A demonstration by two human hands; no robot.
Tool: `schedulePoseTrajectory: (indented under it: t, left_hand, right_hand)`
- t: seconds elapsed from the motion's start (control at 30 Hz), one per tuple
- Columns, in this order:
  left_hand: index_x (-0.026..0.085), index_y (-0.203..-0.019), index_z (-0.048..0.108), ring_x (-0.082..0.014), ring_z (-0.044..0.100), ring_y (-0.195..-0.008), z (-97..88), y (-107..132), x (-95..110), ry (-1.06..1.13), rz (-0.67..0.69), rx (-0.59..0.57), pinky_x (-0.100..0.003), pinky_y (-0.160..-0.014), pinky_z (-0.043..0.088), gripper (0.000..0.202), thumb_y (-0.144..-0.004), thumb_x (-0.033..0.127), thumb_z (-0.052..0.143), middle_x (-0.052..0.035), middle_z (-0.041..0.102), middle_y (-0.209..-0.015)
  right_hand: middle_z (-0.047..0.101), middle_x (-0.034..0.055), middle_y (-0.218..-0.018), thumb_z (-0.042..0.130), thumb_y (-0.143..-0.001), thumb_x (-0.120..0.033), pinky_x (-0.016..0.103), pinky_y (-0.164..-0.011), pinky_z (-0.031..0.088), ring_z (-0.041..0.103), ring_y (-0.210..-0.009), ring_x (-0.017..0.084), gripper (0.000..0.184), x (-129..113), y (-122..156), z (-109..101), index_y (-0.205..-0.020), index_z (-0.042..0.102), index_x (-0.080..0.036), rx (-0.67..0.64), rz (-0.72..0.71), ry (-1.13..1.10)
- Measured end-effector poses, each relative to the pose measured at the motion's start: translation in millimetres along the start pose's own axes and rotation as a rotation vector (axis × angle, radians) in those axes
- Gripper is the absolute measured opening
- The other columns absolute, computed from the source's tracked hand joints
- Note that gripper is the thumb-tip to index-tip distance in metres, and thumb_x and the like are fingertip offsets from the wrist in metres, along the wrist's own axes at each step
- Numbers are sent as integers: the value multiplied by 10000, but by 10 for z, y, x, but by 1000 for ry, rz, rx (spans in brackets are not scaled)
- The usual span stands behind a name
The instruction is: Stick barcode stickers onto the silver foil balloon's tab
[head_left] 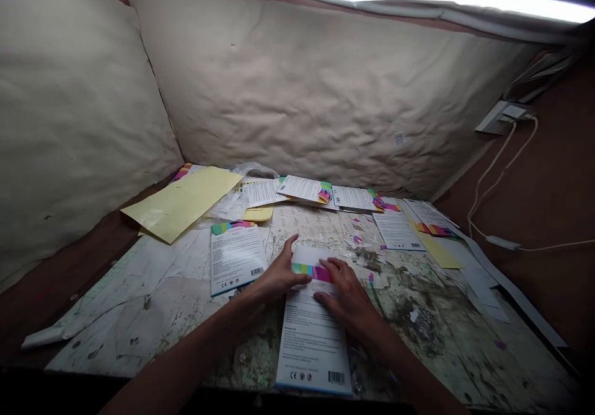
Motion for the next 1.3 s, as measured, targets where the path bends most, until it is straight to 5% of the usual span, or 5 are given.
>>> schedulePoseTrajectory:
  t: [0.17, 0.33, 0.43, 0.83, 1.3]
  left_hand:
    - [370, -1487, 98, -223, 636, -906, 78, 39, 235, 56, 176, -210, -372, -759, 541, 1094, -657, 263, 802, -136, 417, -1329]
    - [277, -1262, 512, -298, 512, -1104, 198, 168, 362, -665, 403, 105, -443, -857, 499, 621, -706, 395, 763, -110, 389, -1309]
    - [246, -1121, 565, -314, 479, -1091, 285, 272, 363, -1012, 416, 155, -455, -836, 487, 624, -590, 431, 836, -87, 450, -1183]
    - [231, -940, 549, -241, 511, -969, 414, 183, 373, -1094, 235, -38, -322, -762, 426, 436, -635, 429, 790, -34, 519, -1018]
    - [221, -944, 601, -247, 543, -967, 393, -107, 279, -1226, 113, -229, -305, -753, 422, 428, -636, 481, 745, -43, 577, -1002]
  right_hand:
    - [551, 151, -1299, 713, -741, -431, 483, -927, 476, 551, -1165, 326, 738, 180, -27, -145, -1367, 401, -197, -23, 290, -753]
    - [717, 111, -937, 831, -630, -354, 399, -747, 542, 678, -798, 275, 477, 181, 2, -217, -998, 625, -132, 71, 346, -1098]
    - [725, 98, -892, 833, -632, -338, 382, -727, 539, 672, -762, 257, 415, 166, 45, -184, -942, 651, -130, 142, 368, -1164]
    - [722, 70, -871, 822, -612, -271, 353, -717, 518, 666, -788, 253, 391, 237, 70, -158, -936, 642, -146, -23, 449, -1243]
    - [693, 60, -971, 811, -607, -313, 339, -770, 520, 642, -898, 235, 704, 589, -233, -195, -1231, 528, -151, -85, 310, -715]
Point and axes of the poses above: each hand's wrist, its own y-axis away from the middle knuckle, its own z-axis out of the palm, x = y × z, the point moved 2 cm from there along -y, towards the middle knuckle
